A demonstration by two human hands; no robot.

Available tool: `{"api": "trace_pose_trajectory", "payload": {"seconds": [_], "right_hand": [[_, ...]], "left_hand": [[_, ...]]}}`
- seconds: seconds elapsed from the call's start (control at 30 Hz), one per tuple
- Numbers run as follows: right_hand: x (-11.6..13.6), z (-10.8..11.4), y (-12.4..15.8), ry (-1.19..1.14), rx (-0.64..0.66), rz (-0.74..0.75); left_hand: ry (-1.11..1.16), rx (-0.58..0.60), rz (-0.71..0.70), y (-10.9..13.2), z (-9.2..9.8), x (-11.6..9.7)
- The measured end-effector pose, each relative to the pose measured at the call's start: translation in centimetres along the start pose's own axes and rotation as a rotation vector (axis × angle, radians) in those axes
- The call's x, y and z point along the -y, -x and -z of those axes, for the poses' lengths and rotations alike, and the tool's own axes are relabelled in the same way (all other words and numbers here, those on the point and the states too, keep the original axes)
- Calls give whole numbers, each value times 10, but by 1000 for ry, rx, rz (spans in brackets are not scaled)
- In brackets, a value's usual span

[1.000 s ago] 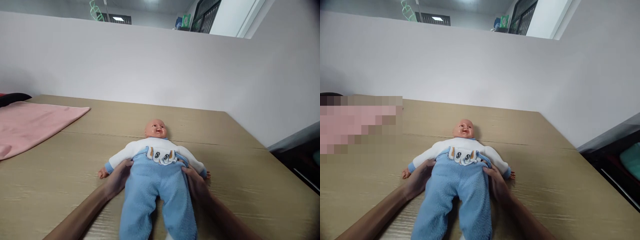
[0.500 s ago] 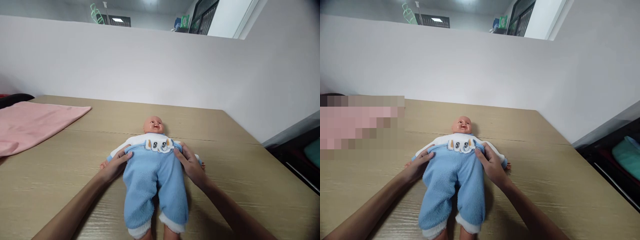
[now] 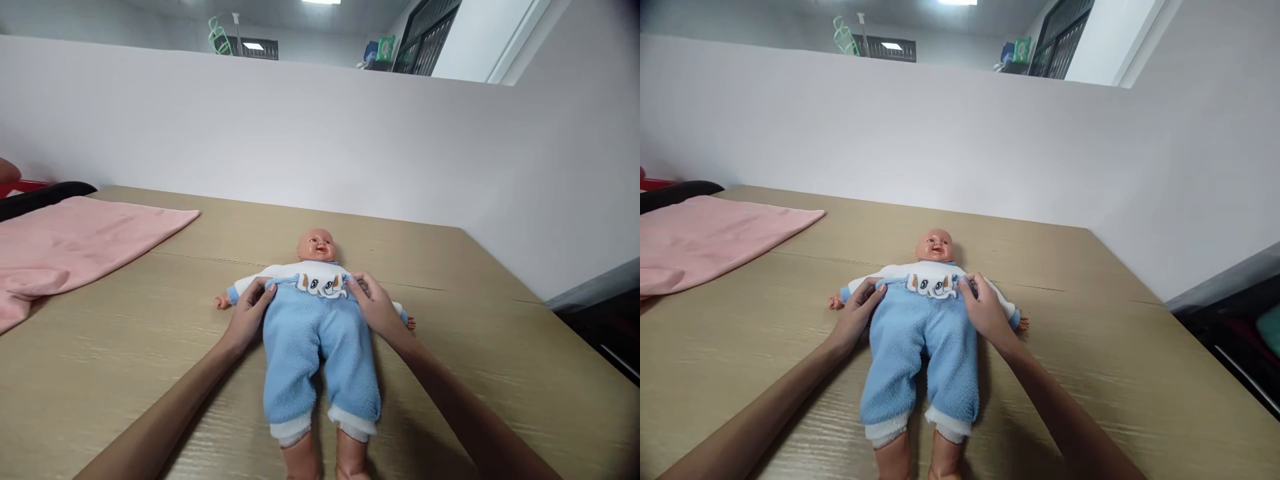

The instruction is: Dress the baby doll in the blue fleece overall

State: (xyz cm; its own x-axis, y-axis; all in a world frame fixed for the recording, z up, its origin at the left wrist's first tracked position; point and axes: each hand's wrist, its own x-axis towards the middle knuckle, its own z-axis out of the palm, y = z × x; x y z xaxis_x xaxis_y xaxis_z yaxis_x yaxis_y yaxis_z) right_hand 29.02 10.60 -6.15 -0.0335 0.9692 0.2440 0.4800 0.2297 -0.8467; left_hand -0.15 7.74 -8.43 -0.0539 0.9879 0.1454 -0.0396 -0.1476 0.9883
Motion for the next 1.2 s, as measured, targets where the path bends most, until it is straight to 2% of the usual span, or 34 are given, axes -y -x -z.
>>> {"api": "trace_pose_trajectory", "payload": {"seconds": [0.1,0.17,0.23,0.3,0.37,0.47,0.57,0.67,0.77,0.87,0.97,1.07,1.13,1.2], "right_hand": [[22,-10,-11,41,-94,47],[47,-20,-18,141,-67,178],[77,-35,-29,287,95,333],[104,-54,-48,368,337,425],[124,-76,-73,443,594,465],[139,-114,-106,498,844,483],[139,-149,-118,533,985,483],[136,-170,-114,545,1005,503],[133,-165,-112,512,987,561],[132,-138,-114,382,894,641],[129,-102,-110,195,751,686],[122,-74,-96,169,688,694],[117,-64,-84,210,687,728],[112,-59,-75,252,706,760]], "left_hand": [[37,-124,-70,3,-2,0],[54,-149,-108,7,-3,0],[71,-142,-127,10,-4,0],[54,-148,-148,13,-6,2],[-6,-170,-171,15,-6,3],[-85,-209,-172,18,-4,5],[-118,-218,-165,20,-3,5],[-133,-236,-169,21,-5,5],[-121,-226,-201,22,-9,7],[-150,-217,-310,23,-8,10],[-307,-246,-548,25,-2,12],[-390,-345,-764,27,3,12],[-310,-372,-822,26,3,10],[-151,-318,-768,24,0,5]]}}
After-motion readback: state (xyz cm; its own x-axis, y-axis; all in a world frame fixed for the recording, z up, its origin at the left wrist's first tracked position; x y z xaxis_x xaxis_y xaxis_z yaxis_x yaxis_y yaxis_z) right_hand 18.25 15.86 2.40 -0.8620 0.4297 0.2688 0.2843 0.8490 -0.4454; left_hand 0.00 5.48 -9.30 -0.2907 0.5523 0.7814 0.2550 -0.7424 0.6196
